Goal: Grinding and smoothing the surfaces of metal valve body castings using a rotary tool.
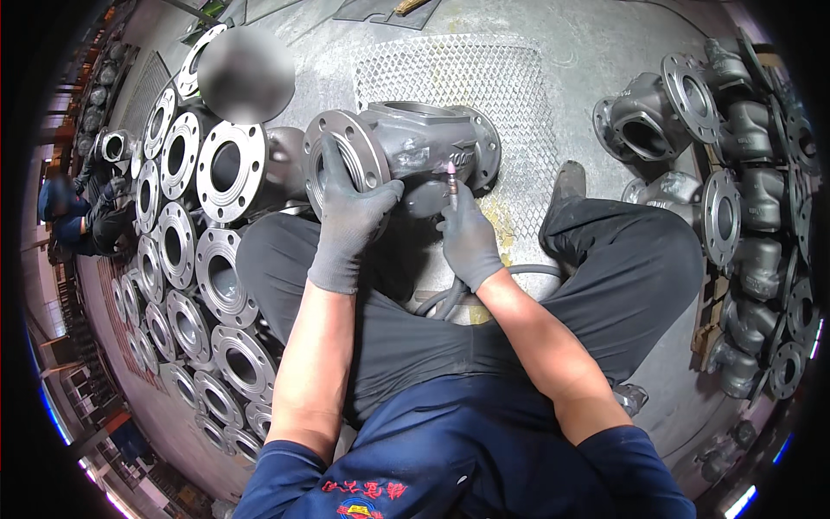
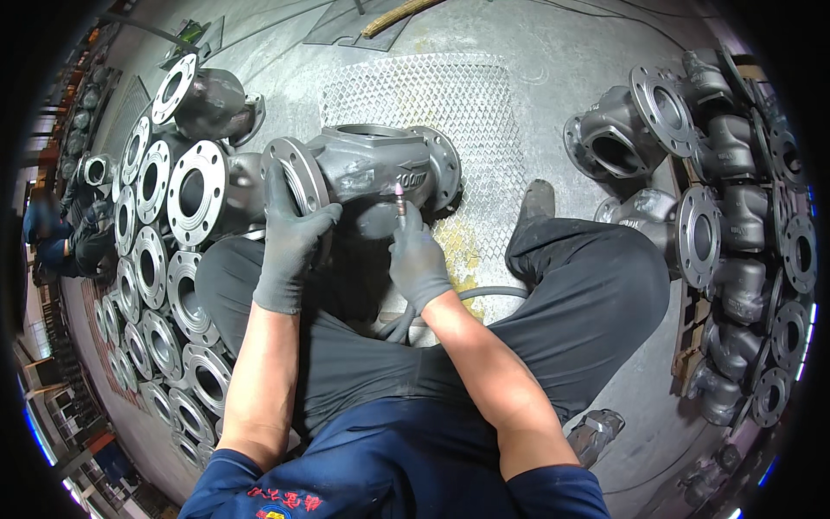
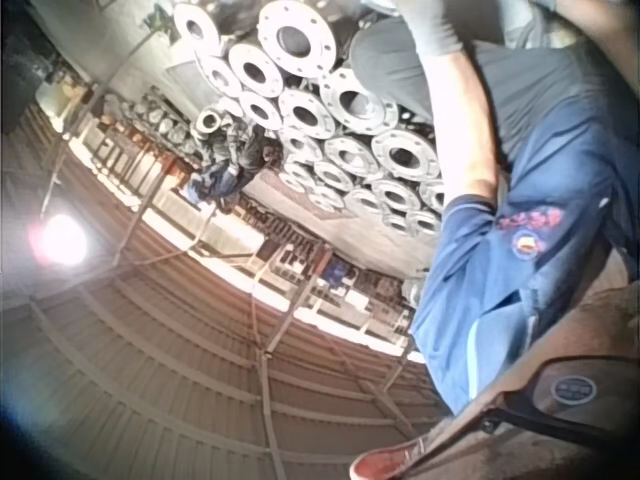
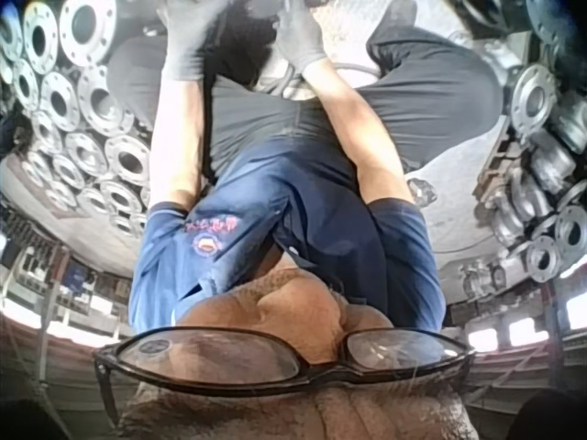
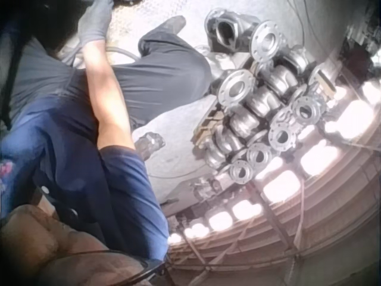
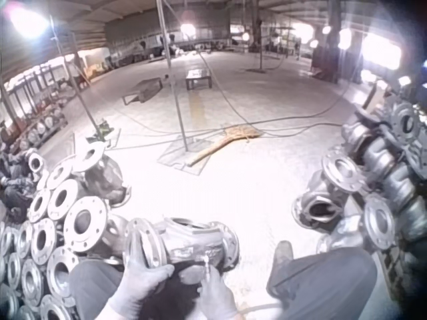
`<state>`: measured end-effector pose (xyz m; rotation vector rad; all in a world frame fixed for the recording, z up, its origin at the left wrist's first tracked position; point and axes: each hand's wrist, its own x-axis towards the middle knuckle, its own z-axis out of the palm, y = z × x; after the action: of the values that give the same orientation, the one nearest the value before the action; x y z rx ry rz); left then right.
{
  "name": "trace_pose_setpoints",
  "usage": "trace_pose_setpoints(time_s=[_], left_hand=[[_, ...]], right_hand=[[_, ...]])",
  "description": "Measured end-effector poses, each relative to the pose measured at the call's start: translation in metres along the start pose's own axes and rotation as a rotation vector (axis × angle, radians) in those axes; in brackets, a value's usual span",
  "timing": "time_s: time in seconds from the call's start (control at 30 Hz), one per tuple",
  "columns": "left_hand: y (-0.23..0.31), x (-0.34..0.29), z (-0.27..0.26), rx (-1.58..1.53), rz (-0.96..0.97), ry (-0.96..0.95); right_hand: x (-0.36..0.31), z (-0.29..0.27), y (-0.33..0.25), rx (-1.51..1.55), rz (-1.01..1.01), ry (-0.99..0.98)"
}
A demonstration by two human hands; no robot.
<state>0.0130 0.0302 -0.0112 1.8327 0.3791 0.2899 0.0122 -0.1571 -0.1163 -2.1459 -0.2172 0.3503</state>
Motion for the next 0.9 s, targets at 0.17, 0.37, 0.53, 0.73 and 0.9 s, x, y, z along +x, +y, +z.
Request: trace_pose_setpoints(time_s=[0.17, 0.37, 0.53, 0.73, 0.9], left_hand=[[0.004, 0.002, -0.004, 0.038, 0.006, -0.006], [0.01, 0.003, -0.003, -0.03, -0.036, -0.025], [-0.003, 0.001, -0.006, -0.036, -0.048, -0.004], [-0.012, 0.008, -0.006, -0.021, 0.037, -0.038], [-0.004, 0.005, -0.01, -0.178, -0.085, -0.014]], right_hand=[[0.002, 0.001, 0.006, -0.004, 0.037, -0.07], [0.008, -0.007, 0.011, -0.085, -0.001, -0.068], [0.007, -0.01, -0.007, -0.168, -0.036, -0.168], [0.006, 0.0, -0.003, -0.044, -0.134, -0.117], [0.006, -0.006, -0.023, 0.16, 0.018, -0.138]])
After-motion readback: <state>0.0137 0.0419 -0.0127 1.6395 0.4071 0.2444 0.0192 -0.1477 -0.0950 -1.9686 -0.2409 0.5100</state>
